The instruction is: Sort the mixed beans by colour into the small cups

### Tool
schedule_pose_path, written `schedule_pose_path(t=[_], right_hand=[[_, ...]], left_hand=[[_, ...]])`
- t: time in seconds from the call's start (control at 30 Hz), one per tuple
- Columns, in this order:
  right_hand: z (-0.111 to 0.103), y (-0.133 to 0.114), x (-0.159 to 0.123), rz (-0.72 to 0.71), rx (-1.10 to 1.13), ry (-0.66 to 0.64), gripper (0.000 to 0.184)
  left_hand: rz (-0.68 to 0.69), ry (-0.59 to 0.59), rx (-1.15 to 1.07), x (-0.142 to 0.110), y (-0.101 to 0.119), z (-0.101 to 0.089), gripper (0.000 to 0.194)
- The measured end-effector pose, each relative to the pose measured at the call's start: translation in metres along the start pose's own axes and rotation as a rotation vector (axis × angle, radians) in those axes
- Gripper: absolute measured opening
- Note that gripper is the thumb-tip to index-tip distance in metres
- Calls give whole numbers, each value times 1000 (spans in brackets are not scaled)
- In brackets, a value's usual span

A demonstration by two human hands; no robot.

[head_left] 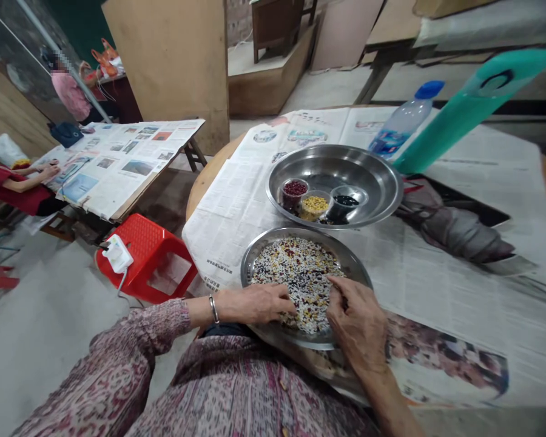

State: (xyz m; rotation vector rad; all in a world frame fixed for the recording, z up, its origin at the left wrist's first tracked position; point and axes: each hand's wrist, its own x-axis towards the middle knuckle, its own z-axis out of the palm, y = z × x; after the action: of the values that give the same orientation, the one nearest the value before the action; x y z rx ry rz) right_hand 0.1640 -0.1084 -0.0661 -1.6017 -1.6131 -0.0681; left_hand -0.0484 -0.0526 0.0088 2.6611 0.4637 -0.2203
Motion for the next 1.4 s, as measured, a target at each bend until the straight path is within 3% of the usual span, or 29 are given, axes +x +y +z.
schedule_pose_path(t=[0.13, 0.3, 0.43, 0.5, 0.57, 0.73, 0.87, 0.97, 1.07, 1.2, 1.3, 1.4], right_hand=[[-1, 3, 0, 8, 22, 36, 28], [-2, 2, 0, 75, 29, 29, 33], [-3, 0, 0, 99, 58, 25, 33], [-3, -1, 0, 99, 61, 22, 32], [-3, -1, 0, 93, 55, 20, 32], [-3, -1, 1, 73, 31, 19, 30], [-3, -1, 1, 56, 13, 19, 29], [-3, -1, 1, 69, 6, 17, 29], [-3, -3, 2, 86, 22, 13, 29], [-3, -5, 2, 99, 37, 18, 28], [-3, -5, 2, 115, 44, 12, 29], [-3, -3, 0, 118, 57, 20, 31]], left_hand=[[182, 86, 212, 33, 4, 9, 32], [176, 253, 438, 70, -11, 9, 33], [-108, 281, 424, 56, -26, -1, 31], [-287, 285, 395, 39, -27, -4, 28], [-381, 258, 328, 22, -21, -5, 24], [-342, 103, 73, 7, 8, 4, 43], [-134, 70, 66, 33, 15, 10, 24], [-61, 153, 169, 59, 3, 7, 30], [-129, 256, 277, 71, -14, -1, 31], [-367, 308, 329, 56, -27, -8, 30], [-436, 253, 288, 33, -20, -5, 27], [-362, 202, 187, 17, -2, 4, 31]])
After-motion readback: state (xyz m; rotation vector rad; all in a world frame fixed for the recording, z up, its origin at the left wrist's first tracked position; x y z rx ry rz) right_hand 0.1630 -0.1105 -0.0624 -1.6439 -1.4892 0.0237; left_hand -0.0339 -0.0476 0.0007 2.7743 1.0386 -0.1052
